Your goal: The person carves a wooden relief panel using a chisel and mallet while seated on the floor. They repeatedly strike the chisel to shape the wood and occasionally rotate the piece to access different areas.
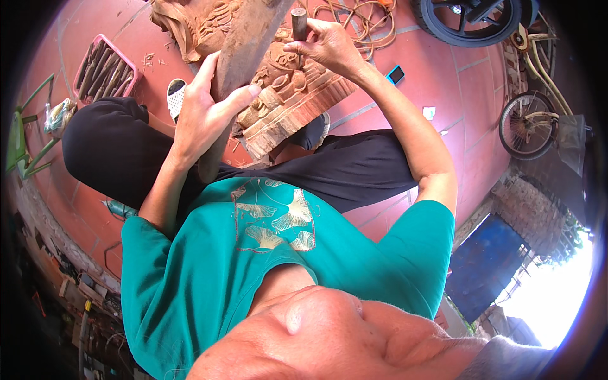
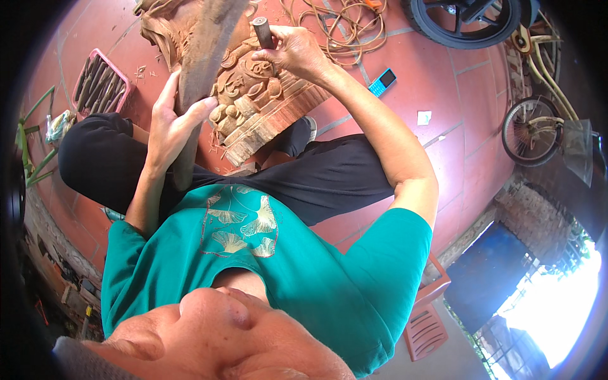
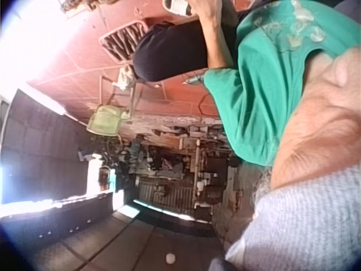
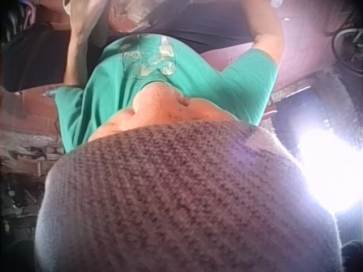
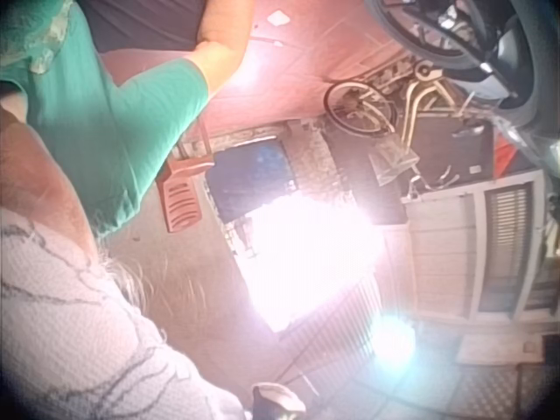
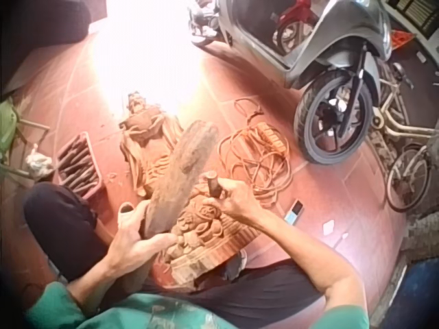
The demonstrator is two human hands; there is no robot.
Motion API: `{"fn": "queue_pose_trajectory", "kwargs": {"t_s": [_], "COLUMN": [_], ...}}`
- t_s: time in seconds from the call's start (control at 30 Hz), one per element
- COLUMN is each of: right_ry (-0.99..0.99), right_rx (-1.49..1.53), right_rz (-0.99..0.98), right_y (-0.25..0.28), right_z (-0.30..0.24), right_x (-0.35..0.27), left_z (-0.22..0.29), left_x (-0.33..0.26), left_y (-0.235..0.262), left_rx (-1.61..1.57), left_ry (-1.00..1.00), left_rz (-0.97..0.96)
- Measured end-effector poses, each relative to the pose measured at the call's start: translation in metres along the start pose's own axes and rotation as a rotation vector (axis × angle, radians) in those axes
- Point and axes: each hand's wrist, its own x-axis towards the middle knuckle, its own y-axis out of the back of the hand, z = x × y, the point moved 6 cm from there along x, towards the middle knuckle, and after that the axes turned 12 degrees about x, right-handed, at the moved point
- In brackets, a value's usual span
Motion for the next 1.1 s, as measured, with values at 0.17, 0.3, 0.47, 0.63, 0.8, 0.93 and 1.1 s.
{"fn": "queue_pose_trajectory", "kwargs": {"t_s": [0.17,0.3,0.47,0.63,0.8,0.93,1.1], "right_ry": [0.028,0.014,0.080,0.070,0.024,0.064,-0.164], "right_rx": [0.006,-0.002,-0.040,-0.036,-0.022,-0.016,0.178], "right_rz": [-0.003,-0.007,-0.024,-0.012,-0.023,0.027,0.154], "right_y": [-0.007,-0.010,-0.008,-0.009,-0.013,-0.006,0.030], "right_z": [-0.002,-0.002,-0.012,-0.012,0.002,0.013,0.036], "right_x": [-0.002,0.000,0.000,0.000,0.000,0.004,-0.001], "left_z": [0.008,-0.003,0.008,0.024,-0.002,-0.004,-0.007], "left_x": [0.004,0.008,0.000,-0.001,0.005,0.002,0.003], "left_y": [0.000,-0.008,0.000,0.011,-0.006,-0.004,0.000], "left_rx": [0.206,0.504,0.129,0.113,0.398,0.210,0.165], "left_ry": [0.014,0.028,-0.043,-0.123,-0.023,0.034,0.056], "left_rz": [-0.038,-0.148,-0.039,0.174,-0.134,-0.156,-0.150]}}
